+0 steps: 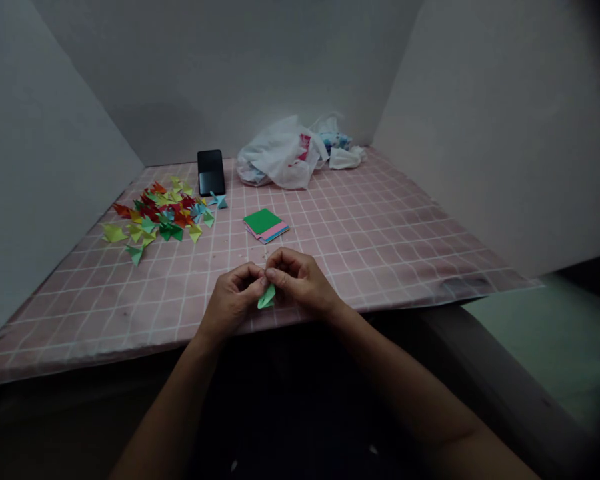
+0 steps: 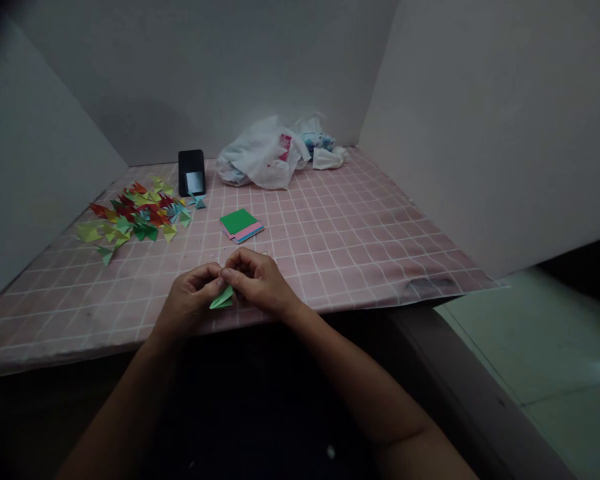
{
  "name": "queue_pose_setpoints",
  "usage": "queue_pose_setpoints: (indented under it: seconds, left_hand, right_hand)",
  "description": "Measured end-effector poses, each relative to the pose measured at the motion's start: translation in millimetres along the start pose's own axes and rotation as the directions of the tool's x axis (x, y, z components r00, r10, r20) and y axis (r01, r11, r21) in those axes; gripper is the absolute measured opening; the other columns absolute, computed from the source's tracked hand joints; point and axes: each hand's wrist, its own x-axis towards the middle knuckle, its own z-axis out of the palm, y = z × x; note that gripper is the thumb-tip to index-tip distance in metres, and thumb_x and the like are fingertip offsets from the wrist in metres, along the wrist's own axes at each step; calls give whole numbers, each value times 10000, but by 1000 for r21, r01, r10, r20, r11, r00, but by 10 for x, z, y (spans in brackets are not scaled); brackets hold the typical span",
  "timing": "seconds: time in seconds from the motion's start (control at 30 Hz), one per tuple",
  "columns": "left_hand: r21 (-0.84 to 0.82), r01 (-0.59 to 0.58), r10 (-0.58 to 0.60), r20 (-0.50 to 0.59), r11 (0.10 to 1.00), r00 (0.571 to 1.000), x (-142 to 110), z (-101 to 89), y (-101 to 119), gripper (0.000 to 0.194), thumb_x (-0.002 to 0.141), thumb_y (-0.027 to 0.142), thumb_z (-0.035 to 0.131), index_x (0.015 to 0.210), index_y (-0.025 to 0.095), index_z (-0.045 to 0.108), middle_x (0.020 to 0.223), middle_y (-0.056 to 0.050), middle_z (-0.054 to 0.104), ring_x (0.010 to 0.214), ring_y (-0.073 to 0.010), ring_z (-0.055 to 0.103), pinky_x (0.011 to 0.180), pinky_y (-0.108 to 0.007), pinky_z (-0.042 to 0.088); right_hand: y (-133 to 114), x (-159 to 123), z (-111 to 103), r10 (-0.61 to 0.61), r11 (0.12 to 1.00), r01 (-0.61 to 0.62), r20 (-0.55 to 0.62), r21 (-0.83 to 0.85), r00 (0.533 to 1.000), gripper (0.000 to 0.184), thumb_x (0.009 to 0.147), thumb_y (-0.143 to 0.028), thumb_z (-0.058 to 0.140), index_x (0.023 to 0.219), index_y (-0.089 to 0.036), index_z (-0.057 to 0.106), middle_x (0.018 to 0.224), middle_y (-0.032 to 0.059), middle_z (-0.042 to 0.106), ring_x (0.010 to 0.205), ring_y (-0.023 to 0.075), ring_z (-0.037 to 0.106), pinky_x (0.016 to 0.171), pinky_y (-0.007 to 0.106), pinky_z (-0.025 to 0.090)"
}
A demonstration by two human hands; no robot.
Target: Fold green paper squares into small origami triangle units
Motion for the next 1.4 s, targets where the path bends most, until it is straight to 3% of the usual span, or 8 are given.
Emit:
queue_pose_setpoints:
  seconds: [0.2,0.43,0.63,0.73,0.83,0.97,1.1,1.4]
  left_hand:
    - [36,-1,1,8,999,1000,-5,17,36,160,756,307,777,740,176,685,698,13,631,632,-110,560,615,-231,459]
    - [-28,-39,35,-134,999,990,-18,4,-33,168,788,319,767,757,181,678,701,11,644,612,-104,564,592,-222,465]
    - [-19,-78,72,-220,997,973,-22,13,-21,150,803,309,767,801,185,684,740,13,657,629,-105,594,599,-218,499]
    - [60,-94,105,-231,994,967,-28,44,21,139,814,303,744,783,186,675,723,14,648,620,-108,591,575,-218,495]
    - [147,-145,182,-282,978,942,-37,74,49,137,824,275,728,748,190,652,671,28,608,582,-103,563,541,-217,472]
    - [236,-241,321,-408,942,855,-56,90,39,108,871,245,696,790,205,637,699,39,593,592,-96,549,565,-220,470]
    - [320,-275,398,-433,907,809,-85,95,-9,104,908,254,681,827,213,630,729,37,585,620,-100,541,599,-232,458]
    - [352,-268,405,-409,897,817,-81,108,-10,99,898,237,683,822,207,628,796,14,593,706,-116,576,661,-248,489]
  right_hand:
    - [6,-6,5,-33,986,19,-77,-167,996,228,900,-357,609,752,-193,552,637,-38,506,570,95,476,521,230,389]
    - [21,10,11,19,999,-19,-18,29,1000,329,951,-504,575,827,-200,548,670,-38,545,500,85,505,480,240,416]
    - [13,32,4,68,996,-65,31,-66,997,180,858,-352,658,843,-195,570,670,-36,561,557,104,496,521,251,392]
    - [12,37,6,-8,982,8,1,-188,1000,120,842,-286,646,805,-187,589,709,-19,590,640,113,509,597,262,400]
    - [11,39,8,-54,977,50,-11,-206,998,139,859,-302,650,810,-191,584,736,-19,583,670,116,500,634,271,399]
    - [15,51,11,-34,980,33,-6,-197,999,266,884,-426,648,788,-189,576,710,-21,537,653,119,455,618,277,361]
    - [16,67,14,-1,966,14,50,-257,999,330,867,-475,661,728,-183,593,678,-17,531,663,125,452,622,277,342]
    - [56,86,8,39,981,-24,77,-191,996,150,810,-298,693,774,-175,613,722,-20,570,660,116,482,639,272,372]
